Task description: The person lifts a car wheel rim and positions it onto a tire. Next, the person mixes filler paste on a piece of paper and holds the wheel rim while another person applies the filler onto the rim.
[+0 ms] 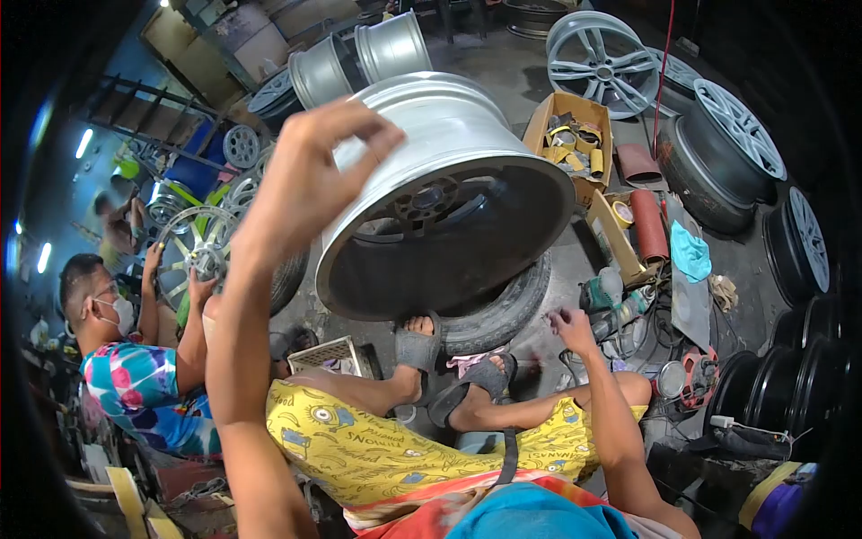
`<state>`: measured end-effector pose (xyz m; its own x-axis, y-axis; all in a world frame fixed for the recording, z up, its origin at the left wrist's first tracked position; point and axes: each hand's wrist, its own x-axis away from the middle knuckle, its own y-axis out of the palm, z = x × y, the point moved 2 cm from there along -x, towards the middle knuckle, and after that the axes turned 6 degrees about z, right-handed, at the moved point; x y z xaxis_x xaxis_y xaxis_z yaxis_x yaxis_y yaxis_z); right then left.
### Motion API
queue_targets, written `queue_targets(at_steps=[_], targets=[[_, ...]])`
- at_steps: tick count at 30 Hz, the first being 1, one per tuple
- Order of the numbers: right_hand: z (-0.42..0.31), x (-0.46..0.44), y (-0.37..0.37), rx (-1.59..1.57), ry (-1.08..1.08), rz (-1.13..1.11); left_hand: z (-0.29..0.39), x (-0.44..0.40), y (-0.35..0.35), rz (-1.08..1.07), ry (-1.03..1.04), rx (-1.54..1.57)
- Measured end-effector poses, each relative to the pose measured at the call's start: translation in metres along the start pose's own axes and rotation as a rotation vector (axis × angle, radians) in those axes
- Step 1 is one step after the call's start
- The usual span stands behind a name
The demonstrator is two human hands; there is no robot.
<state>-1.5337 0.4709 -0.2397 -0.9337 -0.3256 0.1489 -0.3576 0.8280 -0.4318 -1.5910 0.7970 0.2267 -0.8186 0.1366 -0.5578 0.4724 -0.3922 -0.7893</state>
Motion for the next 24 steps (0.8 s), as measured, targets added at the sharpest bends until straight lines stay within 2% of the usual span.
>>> queue_targets(at_steps=[1,3,5,6,7,9,10,12,13,15,17,19,21,23,24], targets=[[-0.023,-0.002,-0.01,-0.1,-0.001,0.055,-0.021,-0.013,0.001,0.007,0.011,-0.085],[-0.04,-0.019,-0.023,-0.14,-0.141,0.247,-0.074,-0.04,0.007,-0.035,-0.038,-0.116],[-0.107,-0.026,-0.049,-0.072,-0.266,0.388,-0.133,-0.061,0.022,-0.045,-0.083,-0.183],[-0.145,-0.028,-0.059,-0.147,-0.37,0.473,-0.169,-0.067,0.034,-0.015,-0.1,-0.317],[-0.181,-0.03,-0.068,-0.222,-0.479,0.556,-0.198,-0.069,0.046,-0.032,-0.157,-0.32],[-0.241,-0.034,-0.085,-0.102,-0.584,0.672,-0.24,-0.064,0.07,-0.107,-0.326,-0.246],[-0.254,-0.046,-0.089,-0.097,-0.583,0.673,-0.25,-0.06,0.083,-0.065,-0.352,-0.286],[-0.275,-0.057,-0.091,0.126,-0.867,0.724,-0.246,-0.054,0.089,-0.016,-0.406,-0.341],[-0.275,-0.058,-0.089,0.126,-0.87,0.721,-0.238,-0.055,0.088,-0.013,-0.409,-0.341],[-0.268,-0.066,-0.074,0.138,-0.758,0.496,-0.223,-0.054,0.082,-0.05,-0.481,-0.361],[-0.258,-0.055,-0.07,0.156,-0.766,0.538,-0.207,-0.048,0.076,-0.074,-0.468,-0.385],[-0.252,-0.04,-0.071,0.052,-0.734,0.578,-0.193,-0.044,0.07,-0.04,-0.36,-0.391],[-0.249,-0.026,-0.073,0.102,-0.643,0.599,-0.176,-0.038,0.066,-0.01,-0.333,-0.409],[-0.239,-0.013,-0.073,0.156,-0.662,0.65,-0.159,-0.034,0.059,0.004,-0.196,-0.42],[-0.232,-0.008,-0.072,0.143,-0.668,0.659,-0.149,-0.029,0.054,-0.005,-0.215,-0.416]])
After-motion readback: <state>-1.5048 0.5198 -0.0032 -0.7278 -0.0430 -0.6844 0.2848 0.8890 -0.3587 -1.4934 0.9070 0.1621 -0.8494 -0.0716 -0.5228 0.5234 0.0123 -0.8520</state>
